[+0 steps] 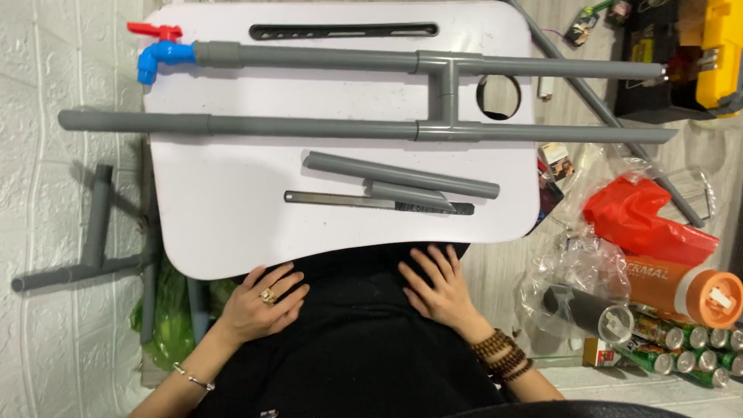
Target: The person assembles a structure using PVC pipes and a faucet, fitting various pipe sections and connectors together by hand on a small table.
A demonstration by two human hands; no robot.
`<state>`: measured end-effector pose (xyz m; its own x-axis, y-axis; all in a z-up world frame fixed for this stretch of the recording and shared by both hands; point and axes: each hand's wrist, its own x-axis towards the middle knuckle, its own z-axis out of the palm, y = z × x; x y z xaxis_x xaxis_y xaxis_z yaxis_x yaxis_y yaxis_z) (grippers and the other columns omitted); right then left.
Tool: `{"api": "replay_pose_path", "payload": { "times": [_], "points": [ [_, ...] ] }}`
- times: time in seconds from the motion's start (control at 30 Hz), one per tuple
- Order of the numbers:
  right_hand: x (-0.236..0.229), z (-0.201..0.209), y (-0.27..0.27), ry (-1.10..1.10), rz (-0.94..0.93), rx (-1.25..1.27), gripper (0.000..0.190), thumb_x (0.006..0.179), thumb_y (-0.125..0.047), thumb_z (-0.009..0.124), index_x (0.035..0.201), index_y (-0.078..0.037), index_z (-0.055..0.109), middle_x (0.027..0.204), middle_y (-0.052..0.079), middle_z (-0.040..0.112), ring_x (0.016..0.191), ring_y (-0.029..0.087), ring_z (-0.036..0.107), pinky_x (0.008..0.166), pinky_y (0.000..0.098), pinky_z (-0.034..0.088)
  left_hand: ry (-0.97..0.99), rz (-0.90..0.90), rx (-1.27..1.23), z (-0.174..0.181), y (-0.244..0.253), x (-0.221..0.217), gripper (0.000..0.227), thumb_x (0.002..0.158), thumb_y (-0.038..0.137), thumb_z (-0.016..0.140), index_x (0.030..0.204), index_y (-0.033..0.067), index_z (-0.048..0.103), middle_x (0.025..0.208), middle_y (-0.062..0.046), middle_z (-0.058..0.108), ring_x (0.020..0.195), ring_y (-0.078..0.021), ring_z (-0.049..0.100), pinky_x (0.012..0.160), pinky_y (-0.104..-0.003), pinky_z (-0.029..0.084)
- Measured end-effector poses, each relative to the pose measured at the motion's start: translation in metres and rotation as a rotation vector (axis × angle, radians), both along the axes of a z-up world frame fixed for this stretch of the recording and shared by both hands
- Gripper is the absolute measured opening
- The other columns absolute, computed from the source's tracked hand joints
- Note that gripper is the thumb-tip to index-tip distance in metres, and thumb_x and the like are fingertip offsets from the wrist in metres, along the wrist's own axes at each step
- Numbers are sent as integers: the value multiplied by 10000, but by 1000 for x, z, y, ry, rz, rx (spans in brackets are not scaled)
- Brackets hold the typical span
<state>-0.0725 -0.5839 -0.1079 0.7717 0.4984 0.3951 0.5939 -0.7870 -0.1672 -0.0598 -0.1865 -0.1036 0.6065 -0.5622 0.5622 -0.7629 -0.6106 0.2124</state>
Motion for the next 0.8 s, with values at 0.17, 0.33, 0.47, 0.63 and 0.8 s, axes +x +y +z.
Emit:
{"api": "replay_pose_path", "payload": {
  "times": [0.17, 0.33, 0.47, 0.63, 0.8],
  "points": [
    [2, -59, -16, 150, -121, 30, 580, 1016, -550, 467, 1526, -307, 595, 1480, 86, 536, 1474, 372, 385, 1243, 589, 185, 253, -14, 64, -49, 12, -18, 447, 971, 324, 520, 1396, 283, 654, 1512, -55, 607, 1351, -325, 570, 1157, -536, 347],
    [10, -76, -15, 93, -155, 160, 495, 974, -462, 526, 1409, -318, 713, 1406, 53, 631, 1378, 356, 507, 1179, 568, 282, 388, 5, 22, -76, 15, -5, 547, 965, 369, 366, 1407, 298, 681, 1435, -23, 656, 1253, -241, 653, 1042, -406, 516],
    [7, -81, -16, 79, -169, 208, 471, 999, -417, 489, 1396, -315, 721, 1378, 59, 647, 1414, 356, 485, 1209, 556, 251, 412, 46, -15, -91, 16, -12, 547, 961, 381, 353, 1373, 305, 704, 1398, 12, 682, 1152, -201, 701, 943, -349, 577],
    [5, -94, -19, 85, -176, 213, 479, 990, -414, 477, 1390, -328, 727, 1381, 46, 662, 1414, 349, 492, 1202, 548, 258, 380, 68, -16, -88, 17, -10, 520, 963, 380, 373, 1337, 310, 726, 1403, 26, 686, 1192, -187, 688, 978, -348, 559],
    [6, -92, -20, 86, -176, 221, 468, 996, -399, 473, 1379, -327, 732, 1352, 38, 669, 1376, 343, 519, 1183, 537, 275, 393, 67, -98, -82, 12, -8, 506, 957, 348, 393, 1312, 287, 749, 1368, 14, 712, 1150, -174, 710, 936, -320, 575]
  ]
}}
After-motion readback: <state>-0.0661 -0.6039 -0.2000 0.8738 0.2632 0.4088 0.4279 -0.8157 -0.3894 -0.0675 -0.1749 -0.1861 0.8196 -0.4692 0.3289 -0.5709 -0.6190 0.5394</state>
